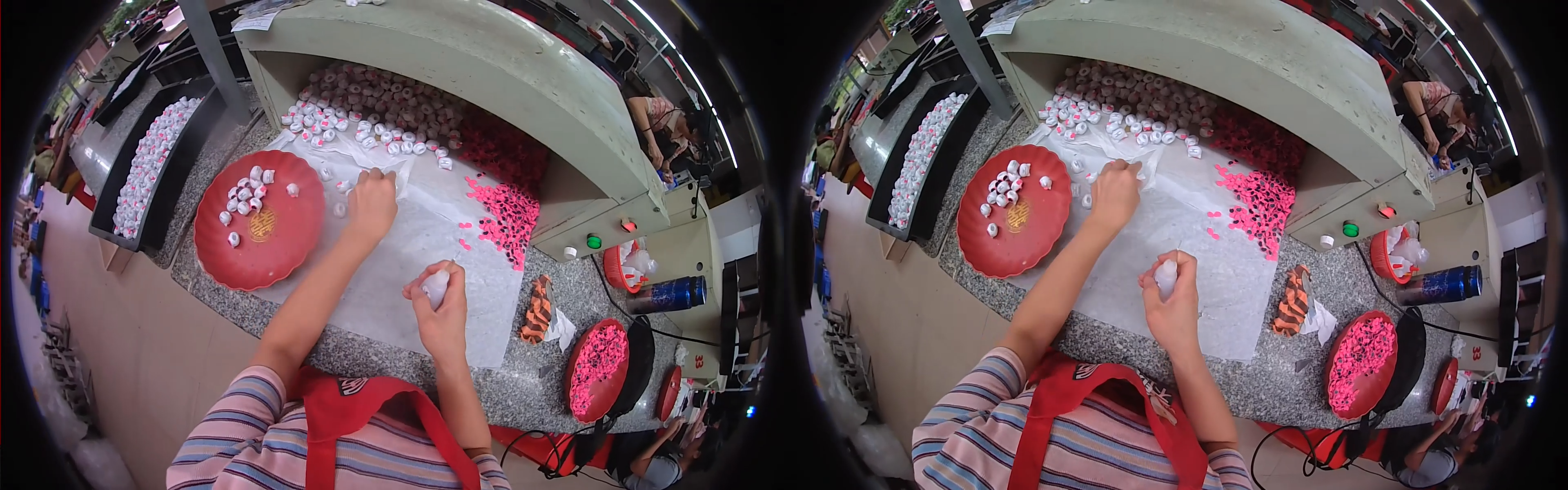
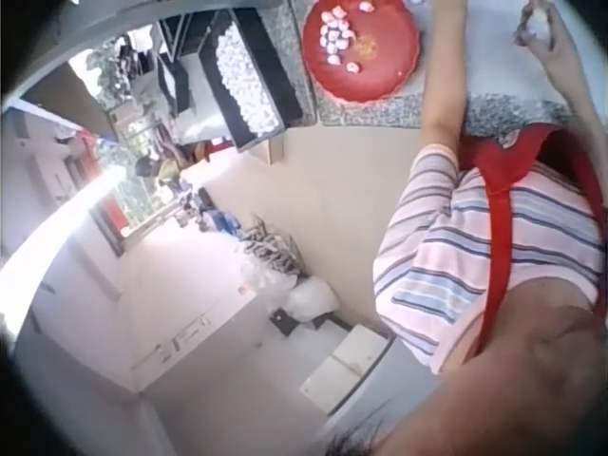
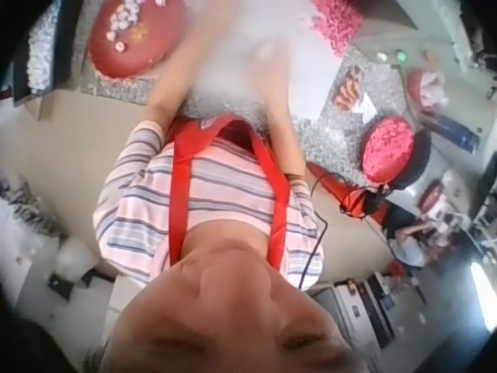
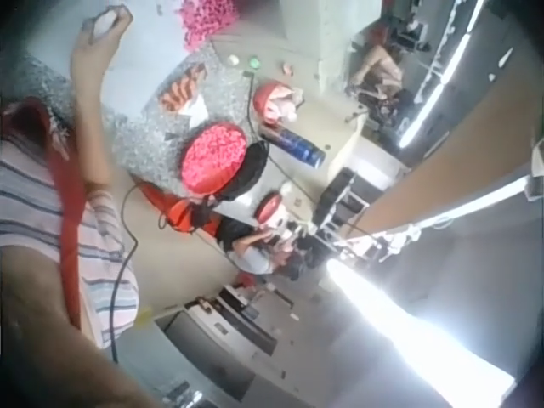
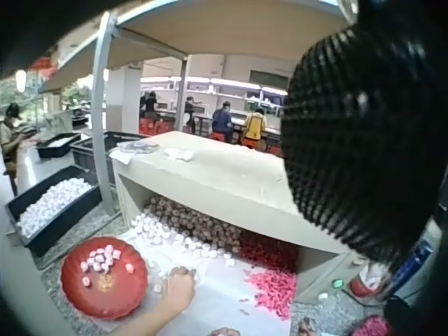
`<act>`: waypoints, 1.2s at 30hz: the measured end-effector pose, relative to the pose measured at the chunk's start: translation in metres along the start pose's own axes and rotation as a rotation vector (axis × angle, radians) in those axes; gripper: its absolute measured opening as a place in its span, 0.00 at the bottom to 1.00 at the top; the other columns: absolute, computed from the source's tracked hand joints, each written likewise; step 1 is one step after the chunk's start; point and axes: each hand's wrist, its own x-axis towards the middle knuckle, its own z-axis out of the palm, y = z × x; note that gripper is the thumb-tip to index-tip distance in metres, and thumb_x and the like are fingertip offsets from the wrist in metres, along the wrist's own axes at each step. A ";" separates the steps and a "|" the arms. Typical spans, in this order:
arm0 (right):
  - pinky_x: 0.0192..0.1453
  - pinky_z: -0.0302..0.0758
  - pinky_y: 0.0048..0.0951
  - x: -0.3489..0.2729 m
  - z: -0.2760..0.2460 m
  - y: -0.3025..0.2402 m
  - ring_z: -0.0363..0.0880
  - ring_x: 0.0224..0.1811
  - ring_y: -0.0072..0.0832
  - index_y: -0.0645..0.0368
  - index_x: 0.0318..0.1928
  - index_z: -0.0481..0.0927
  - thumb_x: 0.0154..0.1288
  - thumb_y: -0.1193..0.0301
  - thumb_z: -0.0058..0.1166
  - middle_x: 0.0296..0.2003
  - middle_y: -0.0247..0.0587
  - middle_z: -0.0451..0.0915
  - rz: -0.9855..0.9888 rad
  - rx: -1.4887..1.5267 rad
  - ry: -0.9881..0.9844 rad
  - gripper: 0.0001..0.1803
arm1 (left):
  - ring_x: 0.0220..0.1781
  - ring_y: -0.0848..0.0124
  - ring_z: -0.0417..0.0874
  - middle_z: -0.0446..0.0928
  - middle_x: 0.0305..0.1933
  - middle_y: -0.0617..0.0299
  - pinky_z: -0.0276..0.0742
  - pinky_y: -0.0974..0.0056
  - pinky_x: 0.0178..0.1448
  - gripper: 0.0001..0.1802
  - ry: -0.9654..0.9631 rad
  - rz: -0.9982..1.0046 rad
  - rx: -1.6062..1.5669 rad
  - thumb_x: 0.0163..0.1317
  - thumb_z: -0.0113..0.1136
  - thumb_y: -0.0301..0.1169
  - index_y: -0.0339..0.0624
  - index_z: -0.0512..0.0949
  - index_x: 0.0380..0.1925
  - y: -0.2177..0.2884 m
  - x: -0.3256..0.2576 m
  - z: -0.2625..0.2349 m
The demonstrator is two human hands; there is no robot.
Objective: Assembling small white ceramic parts using an applicator bottle at a workbench.
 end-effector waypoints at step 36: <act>0.21 0.70 0.23 -0.042 -0.024 -0.062 0.75 0.17 0.27 0.64 0.33 0.72 0.46 0.79 0.54 0.21 0.42 0.76 -0.756 -0.499 0.247 0.11 | 0.46 0.60 0.77 0.66 0.44 0.54 0.79 0.64 0.46 0.17 -0.241 -0.082 -1.618 0.47 0.54 0.09 0.28 0.67 0.39 0.052 -0.099 -0.105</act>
